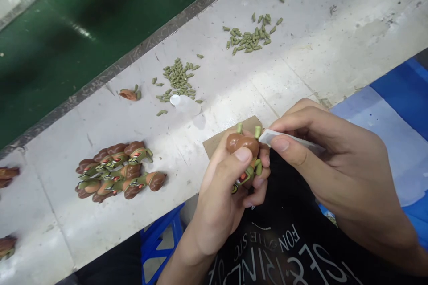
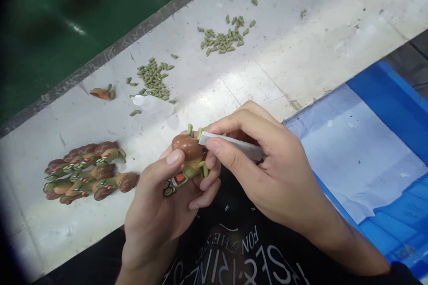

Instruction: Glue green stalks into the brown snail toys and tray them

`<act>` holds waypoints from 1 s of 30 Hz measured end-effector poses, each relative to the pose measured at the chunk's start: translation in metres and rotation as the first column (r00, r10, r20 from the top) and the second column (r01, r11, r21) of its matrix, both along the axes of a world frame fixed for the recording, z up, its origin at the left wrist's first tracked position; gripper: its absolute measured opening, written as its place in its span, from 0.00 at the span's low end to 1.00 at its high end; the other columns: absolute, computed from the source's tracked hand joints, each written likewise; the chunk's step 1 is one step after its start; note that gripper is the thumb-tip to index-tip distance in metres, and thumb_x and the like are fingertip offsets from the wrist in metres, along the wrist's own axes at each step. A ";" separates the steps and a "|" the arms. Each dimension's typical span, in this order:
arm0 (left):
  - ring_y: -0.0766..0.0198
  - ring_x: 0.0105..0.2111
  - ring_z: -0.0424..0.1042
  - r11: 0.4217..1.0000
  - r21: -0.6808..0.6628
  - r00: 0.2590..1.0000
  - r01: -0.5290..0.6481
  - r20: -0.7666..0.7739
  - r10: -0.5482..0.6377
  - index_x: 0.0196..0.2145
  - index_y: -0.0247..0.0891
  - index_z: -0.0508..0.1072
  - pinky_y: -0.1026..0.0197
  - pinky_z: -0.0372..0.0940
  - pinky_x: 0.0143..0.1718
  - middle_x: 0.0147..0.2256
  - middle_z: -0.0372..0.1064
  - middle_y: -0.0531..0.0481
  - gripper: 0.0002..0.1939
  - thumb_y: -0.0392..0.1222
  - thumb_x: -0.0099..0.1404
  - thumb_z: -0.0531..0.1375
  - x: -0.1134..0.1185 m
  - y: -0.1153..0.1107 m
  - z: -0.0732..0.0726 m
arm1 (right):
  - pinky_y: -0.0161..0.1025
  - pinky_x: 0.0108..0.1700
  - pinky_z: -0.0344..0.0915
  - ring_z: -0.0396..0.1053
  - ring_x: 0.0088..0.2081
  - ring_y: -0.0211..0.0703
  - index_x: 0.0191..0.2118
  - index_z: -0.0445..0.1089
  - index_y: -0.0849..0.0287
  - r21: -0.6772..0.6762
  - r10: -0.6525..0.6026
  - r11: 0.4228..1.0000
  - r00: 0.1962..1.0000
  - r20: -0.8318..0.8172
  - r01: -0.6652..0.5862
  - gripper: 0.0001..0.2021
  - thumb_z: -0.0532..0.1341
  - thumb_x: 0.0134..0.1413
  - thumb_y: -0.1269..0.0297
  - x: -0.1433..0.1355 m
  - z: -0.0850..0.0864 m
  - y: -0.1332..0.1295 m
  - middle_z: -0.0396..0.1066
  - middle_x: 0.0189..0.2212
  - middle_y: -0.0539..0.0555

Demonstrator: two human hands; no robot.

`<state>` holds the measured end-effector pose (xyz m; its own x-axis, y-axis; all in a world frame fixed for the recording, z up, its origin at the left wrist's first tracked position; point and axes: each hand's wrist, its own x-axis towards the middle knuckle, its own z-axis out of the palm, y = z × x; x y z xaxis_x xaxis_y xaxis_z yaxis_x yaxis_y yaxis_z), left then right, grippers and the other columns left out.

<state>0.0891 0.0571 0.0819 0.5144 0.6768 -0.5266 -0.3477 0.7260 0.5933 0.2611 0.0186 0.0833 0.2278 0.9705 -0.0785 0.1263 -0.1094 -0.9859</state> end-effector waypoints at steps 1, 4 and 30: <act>0.68 0.30 0.64 1.000 0.007 1.000 0.002 -0.004 -0.002 0.43 0.40 0.74 0.71 0.56 0.21 0.37 0.71 0.51 0.18 0.55 0.77 0.72 0.000 0.000 0.000 | 0.38 0.35 0.74 0.77 0.37 0.38 0.44 0.85 0.48 0.005 0.003 1.000 1.000 0.015 -0.003 0.05 0.75 0.78 0.61 0.000 0.000 0.000 0.81 0.38 0.46; 0.68 0.30 0.64 1.000 0.026 1.000 0.004 -0.025 -0.003 0.43 0.40 0.74 0.71 0.56 0.22 0.38 0.71 0.51 0.18 0.55 0.77 0.72 0.000 -0.002 -0.001 | 0.40 0.40 0.76 0.77 0.37 0.39 0.43 0.84 0.48 0.021 0.010 1.000 0.996 0.094 -0.012 0.06 0.74 0.78 0.65 0.002 0.000 -0.001 0.82 0.37 0.46; 0.66 0.27 0.64 0.990 0.074 0.992 -0.123 -0.013 0.124 0.39 0.42 0.74 0.67 0.56 0.21 0.35 0.72 0.52 0.17 0.55 0.76 0.72 0.007 -0.008 -0.001 | 0.33 0.31 0.81 0.82 0.29 0.39 0.39 0.84 0.51 -0.070 -0.113 0.992 0.988 -0.107 0.105 0.08 0.75 0.73 0.68 -0.011 0.011 0.006 0.82 0.29 0.46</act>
